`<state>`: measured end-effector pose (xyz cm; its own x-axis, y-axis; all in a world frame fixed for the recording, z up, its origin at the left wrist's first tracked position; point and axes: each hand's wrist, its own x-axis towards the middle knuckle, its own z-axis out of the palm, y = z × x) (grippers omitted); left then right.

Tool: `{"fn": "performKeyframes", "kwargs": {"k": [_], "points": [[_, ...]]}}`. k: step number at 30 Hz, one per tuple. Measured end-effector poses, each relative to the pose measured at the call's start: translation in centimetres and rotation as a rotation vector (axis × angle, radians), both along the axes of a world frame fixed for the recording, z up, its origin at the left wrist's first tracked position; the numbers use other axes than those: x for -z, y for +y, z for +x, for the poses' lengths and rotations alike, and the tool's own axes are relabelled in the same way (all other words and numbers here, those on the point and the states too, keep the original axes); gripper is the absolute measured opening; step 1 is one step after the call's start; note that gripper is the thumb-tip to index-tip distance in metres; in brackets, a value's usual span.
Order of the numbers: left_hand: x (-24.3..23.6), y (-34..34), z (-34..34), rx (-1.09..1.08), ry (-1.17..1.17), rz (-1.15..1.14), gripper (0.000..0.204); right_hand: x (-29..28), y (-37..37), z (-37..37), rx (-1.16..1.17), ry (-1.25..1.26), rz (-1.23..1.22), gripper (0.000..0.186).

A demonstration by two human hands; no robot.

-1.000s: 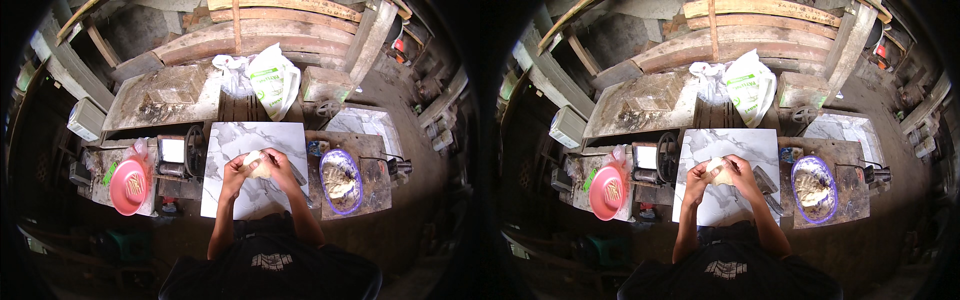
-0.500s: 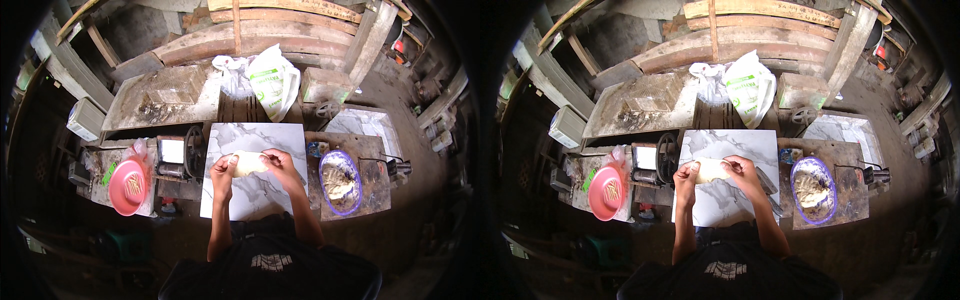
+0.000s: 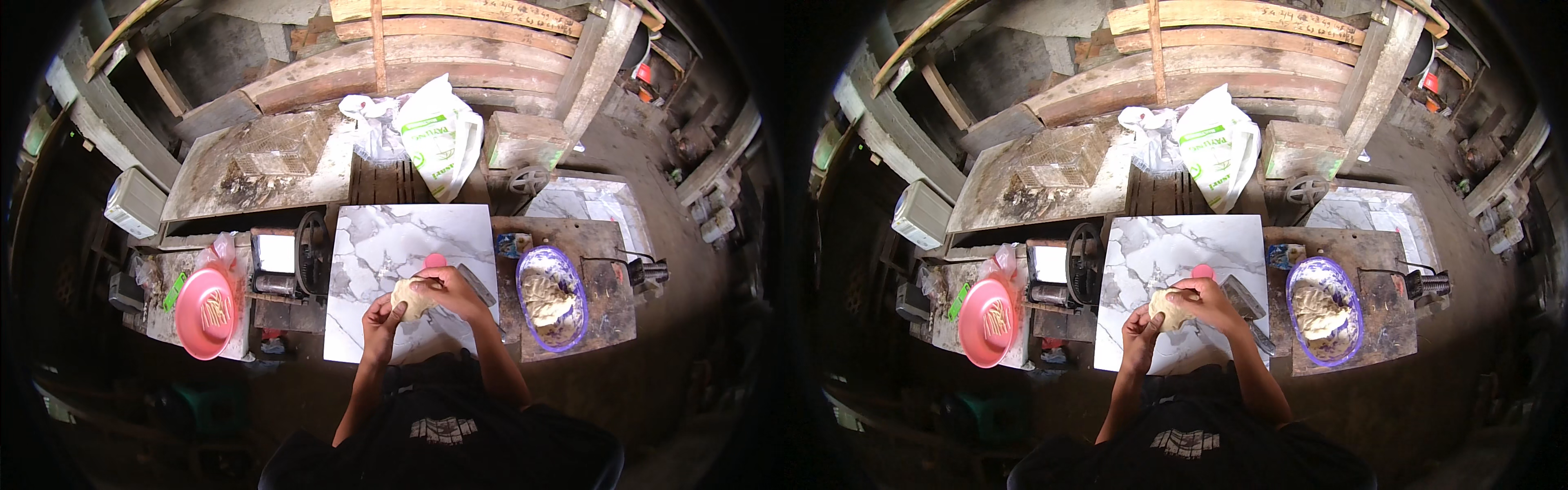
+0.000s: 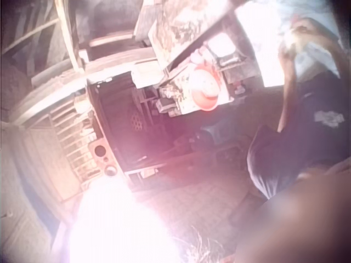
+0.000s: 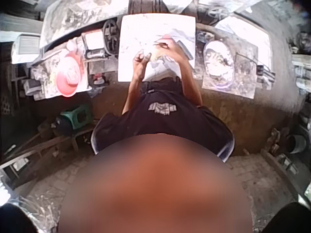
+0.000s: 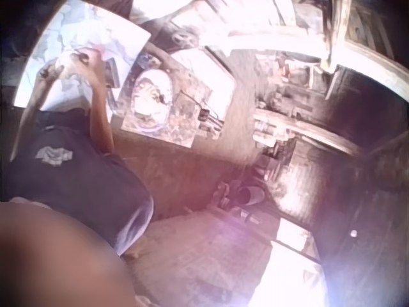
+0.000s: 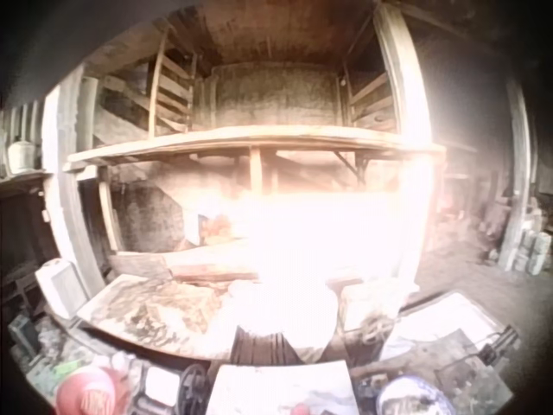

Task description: The person places dough sticks into a pink bowl, then kneads dough in a purple bowl and flattens small pieces of dough by hand on a marble slab.

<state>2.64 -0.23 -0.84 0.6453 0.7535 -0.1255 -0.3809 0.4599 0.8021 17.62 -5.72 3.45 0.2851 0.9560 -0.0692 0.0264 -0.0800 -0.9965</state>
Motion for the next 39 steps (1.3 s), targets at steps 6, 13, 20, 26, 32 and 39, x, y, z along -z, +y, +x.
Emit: {"fn": "performKeyframes", "kwargs": {"k": [6,13,20,26,32,39], "points": [[-1.0,1.7,1.9,-0.019,-0.021,0.026,0.026,-0.4,1.2,-0.5,0.083,-0.057,0.130,0.018],[-3.9,5.1,3.2,-0.028,0.114,0.284,0.021,-0.8,1.8,0.4,0.350,0.085,0.255,0.013],[-3.0,6.8,3.7,-0.092,0.027,0.272,0.021,-1.0,1.7,0.4,0.122,0.182,0.210,0.018],[-4.5,6.2,3.4,0.030,0.030,0.281,0.024,0.0,1.0,1.5,0.190,0.120,0.231,0.017],[-4.3,6.4,2.7,0.002,0.101,0.518,0.024,-1.5,0.4,2.0,0.171,0.118,0.142,0.016],[-1.6,7.4,1.3,0.096,0.181,0.482,0.016,1.1,1.0,1.7,0.032,0.006,0.137,0.015]]}}
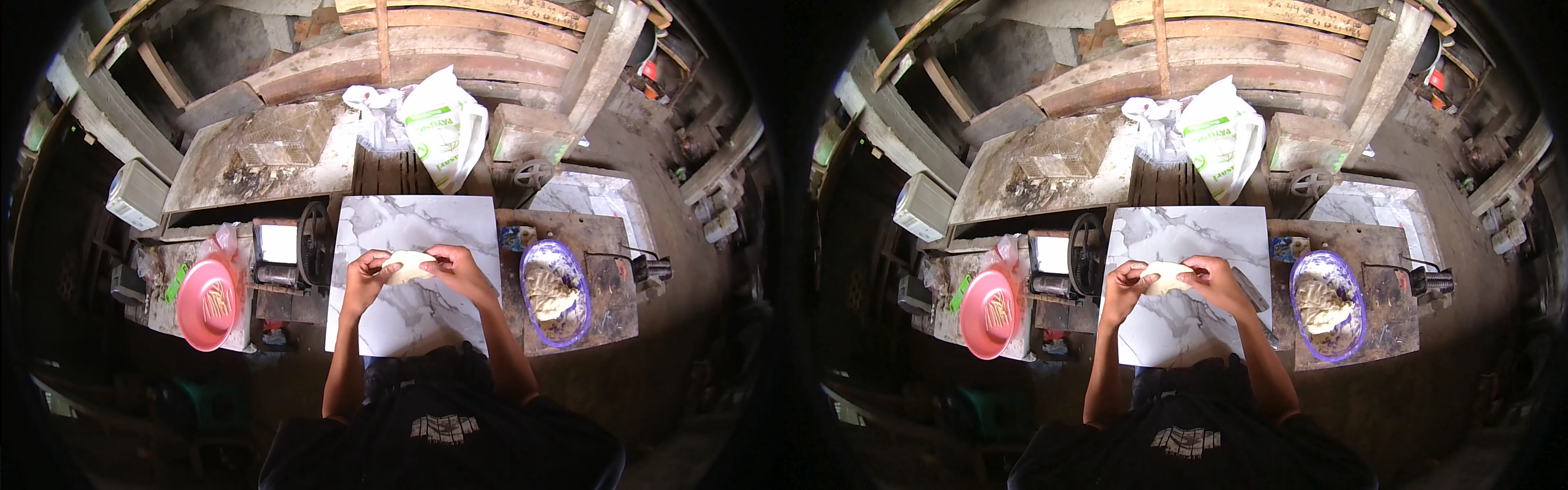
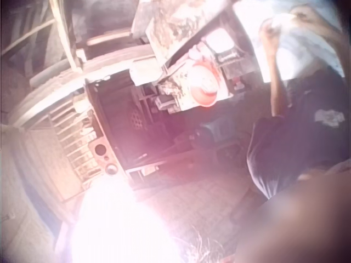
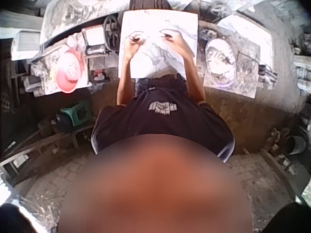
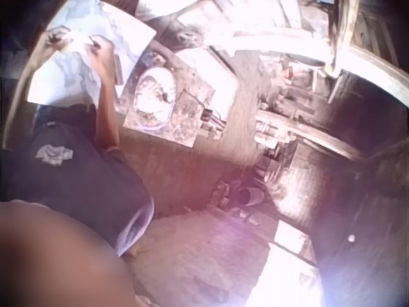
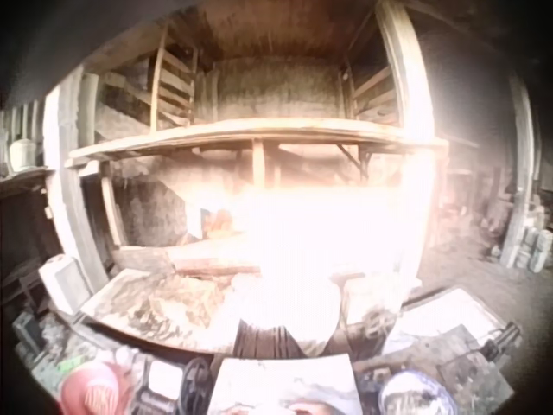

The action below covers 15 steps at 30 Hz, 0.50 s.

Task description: The person places dough sticks into a pink bowl, then kneads dough in a purple bowl and flattens small pieces of dough by hand on a marble slab.

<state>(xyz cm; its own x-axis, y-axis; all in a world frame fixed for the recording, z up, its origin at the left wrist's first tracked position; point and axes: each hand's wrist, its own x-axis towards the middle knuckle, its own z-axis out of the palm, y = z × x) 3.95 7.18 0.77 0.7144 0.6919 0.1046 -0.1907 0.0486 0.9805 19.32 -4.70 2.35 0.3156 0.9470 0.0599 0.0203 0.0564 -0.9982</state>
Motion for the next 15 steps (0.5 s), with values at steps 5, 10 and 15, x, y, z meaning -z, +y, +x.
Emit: {"fn": "performKeyframes", "kwargs": {"k": [5,10,15], "points": [[2.2,1.0,-0.7,-0.134,0.185,0.305,0.016,1.0,1.1,-0.7,0.196,-0.247,0.003,0.011],[2.1,0.5,-1.4,-0.374,0.266,0.407,0.016,2.6,1.3,-2.4,0.295,-0.732,0.237,0.016],[5.4,-3.0,-2.0,-0.304,0.430,0.401,0.018,7.7,-2.6,-3.9,0.012,-0.958,-0.010,0.017]]}}
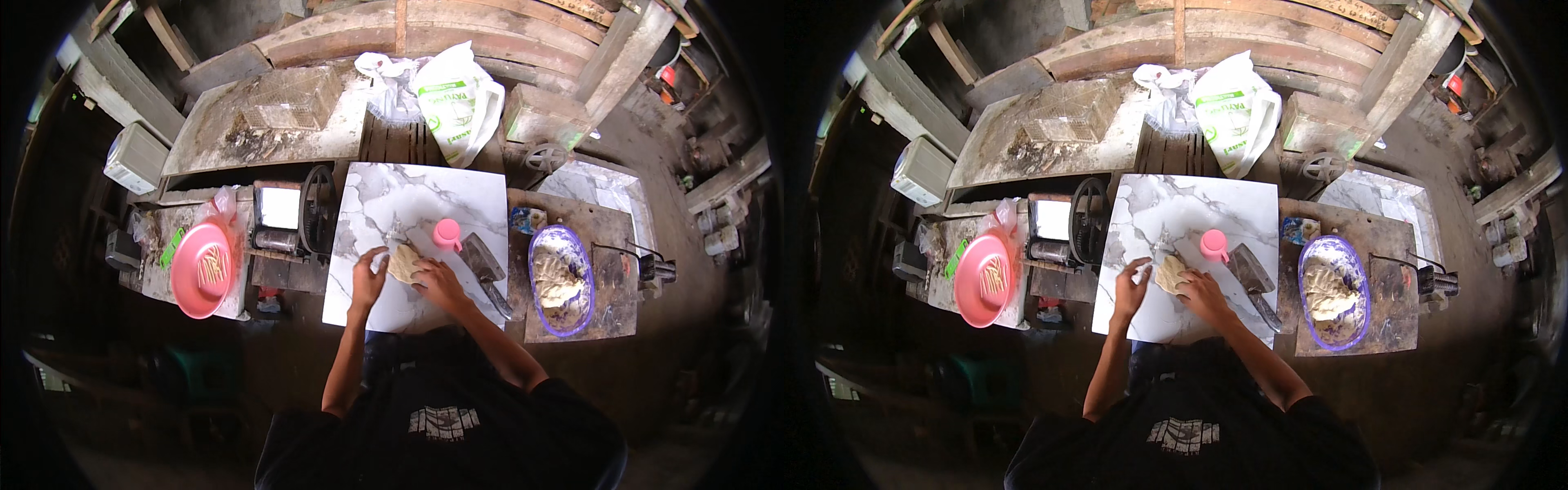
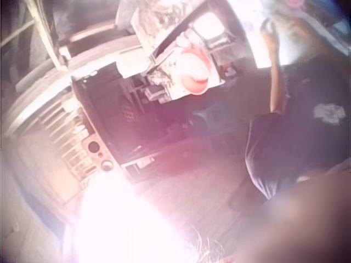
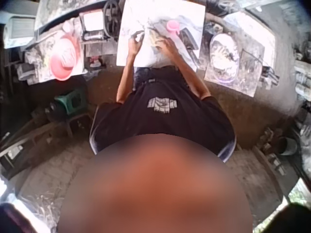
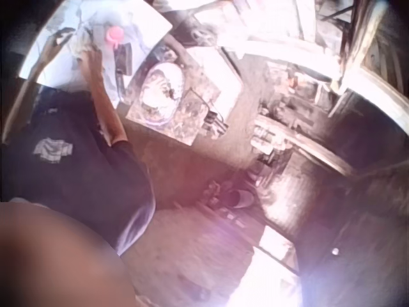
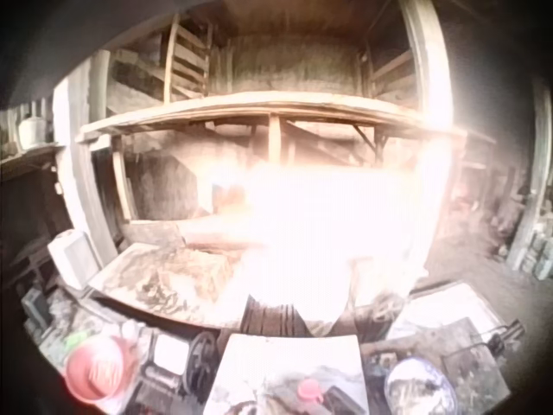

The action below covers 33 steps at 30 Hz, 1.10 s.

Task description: The person places dough sticks into a pink bowl, then kneads dough in a purple bowl and flattens small pieces of dough by hand on a marble slab.

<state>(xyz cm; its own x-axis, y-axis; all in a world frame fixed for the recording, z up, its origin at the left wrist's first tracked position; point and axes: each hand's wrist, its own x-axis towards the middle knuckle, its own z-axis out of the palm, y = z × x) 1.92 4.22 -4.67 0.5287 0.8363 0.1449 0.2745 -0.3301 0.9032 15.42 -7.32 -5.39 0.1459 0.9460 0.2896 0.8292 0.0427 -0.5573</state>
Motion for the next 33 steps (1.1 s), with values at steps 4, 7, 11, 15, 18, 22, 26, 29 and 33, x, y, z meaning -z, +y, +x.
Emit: {"fn": "performKeyframes", "kwargs": {"k": [4,7,11,15,18,22,26,29,33], "points": [[2.8,-2.9,-0.5,0.068,0.177,0.147,0.032,-0.6,-0.8,0.8,0.183,-0.006,0.072,0.030],[3.6,-4.0,-0.1,0.118,0.332,0.215,0.038,-1.0,0.6,2.7,0.416,-0.140,0.097,0.046],[4.3,-4.6,0.1,0.195,0.510,0.305,0.045,1.2,1.9,4.0,0.524,-0.182,-0.069,0.064],[4.0,-4.9,0.1,0.291,0.636,0.356,0.045,2.2,2.4,4.8,0.533,0.063,-0.122,0.066],[4.2,-5.0,0.5,0.247,0.472,0.317,0.044,1.3,2.5,4.7,0.436,0.136,0.019,0.065],[4.2,-5.4,0.9,0.232,0.525,0.423,0.044,-0.8,2.0,2.8,0.331,0.336,0.139,0.061],[4.1,-5.5,1.2,0.259,0.596,0.456,0.046,0.5,1.1,2.6,0.335,0.345,0.157,0.059],[4.2,-5.4,1.8,0.242,0.574,0.452,0.048,2.1,1.1,3.2,0.324,0.858,0.058,0.057],[4.6,-5.0,1.9,0.250,0.532,0.350,0.051,0.2,1.6,2.4,0.381,1.346,0.094,0.057]]}}
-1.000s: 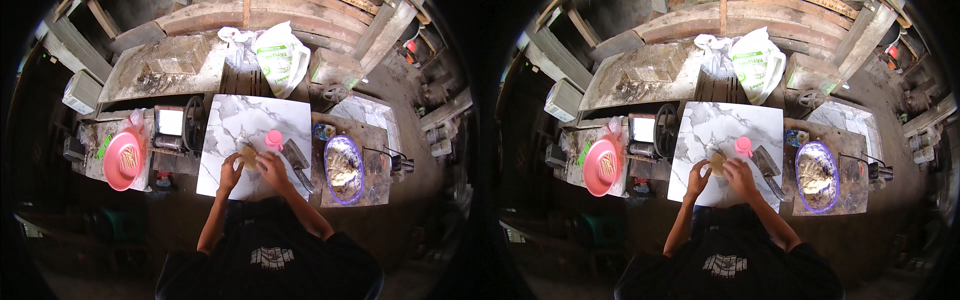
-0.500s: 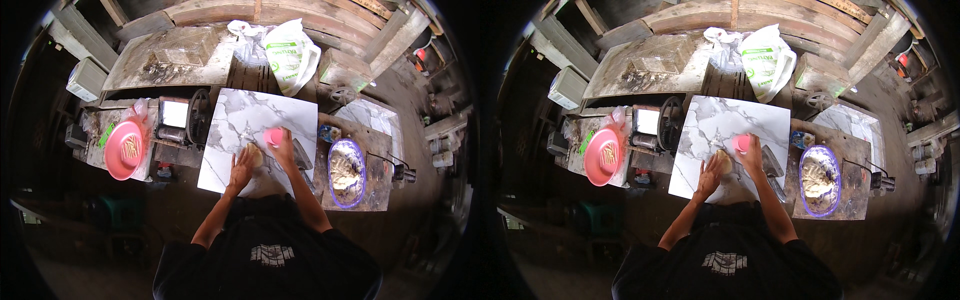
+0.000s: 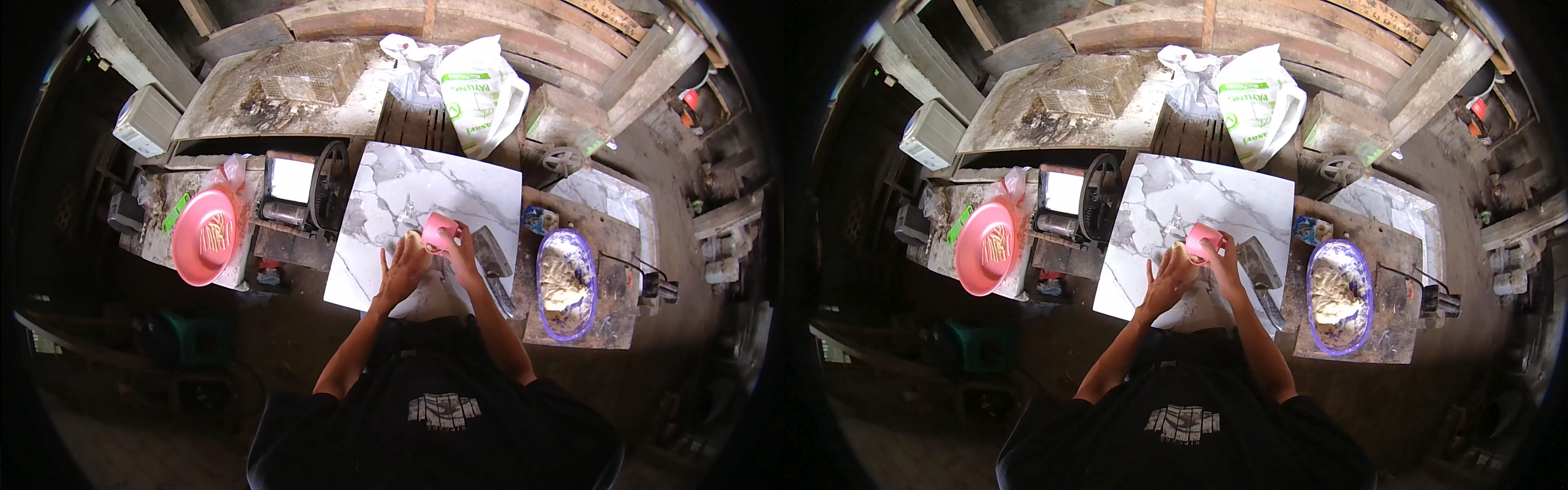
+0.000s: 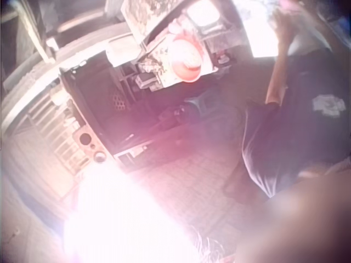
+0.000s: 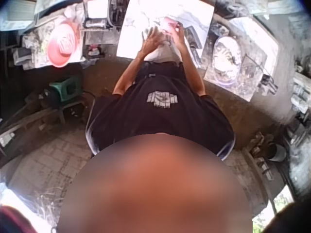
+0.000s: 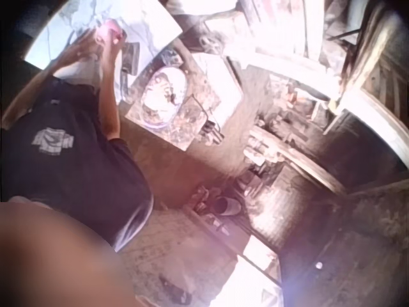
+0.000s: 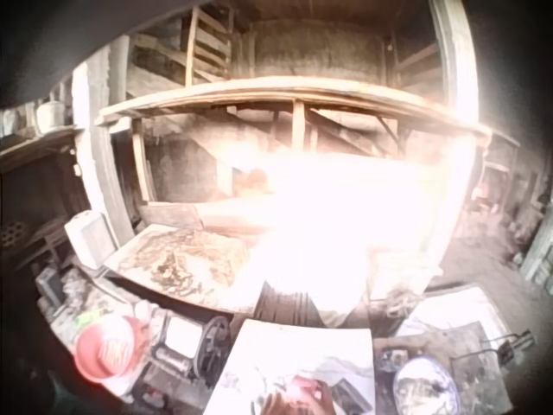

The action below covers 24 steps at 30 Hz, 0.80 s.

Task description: The person places dough sticks into a pink bowl, then kneads dough in a purple bowl and flattens small pieces of dough by hand on a marble slab.

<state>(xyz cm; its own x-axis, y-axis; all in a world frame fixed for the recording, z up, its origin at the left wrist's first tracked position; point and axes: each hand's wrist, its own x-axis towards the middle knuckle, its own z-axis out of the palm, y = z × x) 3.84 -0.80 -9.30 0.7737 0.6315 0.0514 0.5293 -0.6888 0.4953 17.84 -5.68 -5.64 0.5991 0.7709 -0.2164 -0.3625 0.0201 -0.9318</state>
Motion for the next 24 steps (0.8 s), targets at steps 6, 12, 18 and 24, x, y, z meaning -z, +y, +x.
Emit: {"fn": "performKeyframes", "kwargs": {"k": [6,12,18,24], "points": [[1.2,-0.9,0.6,0.075,-0.063,0.121,0.055,0.9,-0.1,1.3,-0.011,-0.009,-0.184,0.067],[0.2,0.0,1.5,0.075,0.089,0.127,0.052,1.4,-0.9,1.9,0.068,-0.267,-0.135,0.060],[0.7,0.1,-0.7,-0.139,-0.058,-0.067,0.055,-1.8,-0.8,1.5,-0.130,-0.908,-0.134,0.054],[1.0,-0.3,-0.4,-0.237,0.006,0.022,0.051,-1.2,0.3,-1.1,-0.249,-1.284,-0.349,0.062]]}}
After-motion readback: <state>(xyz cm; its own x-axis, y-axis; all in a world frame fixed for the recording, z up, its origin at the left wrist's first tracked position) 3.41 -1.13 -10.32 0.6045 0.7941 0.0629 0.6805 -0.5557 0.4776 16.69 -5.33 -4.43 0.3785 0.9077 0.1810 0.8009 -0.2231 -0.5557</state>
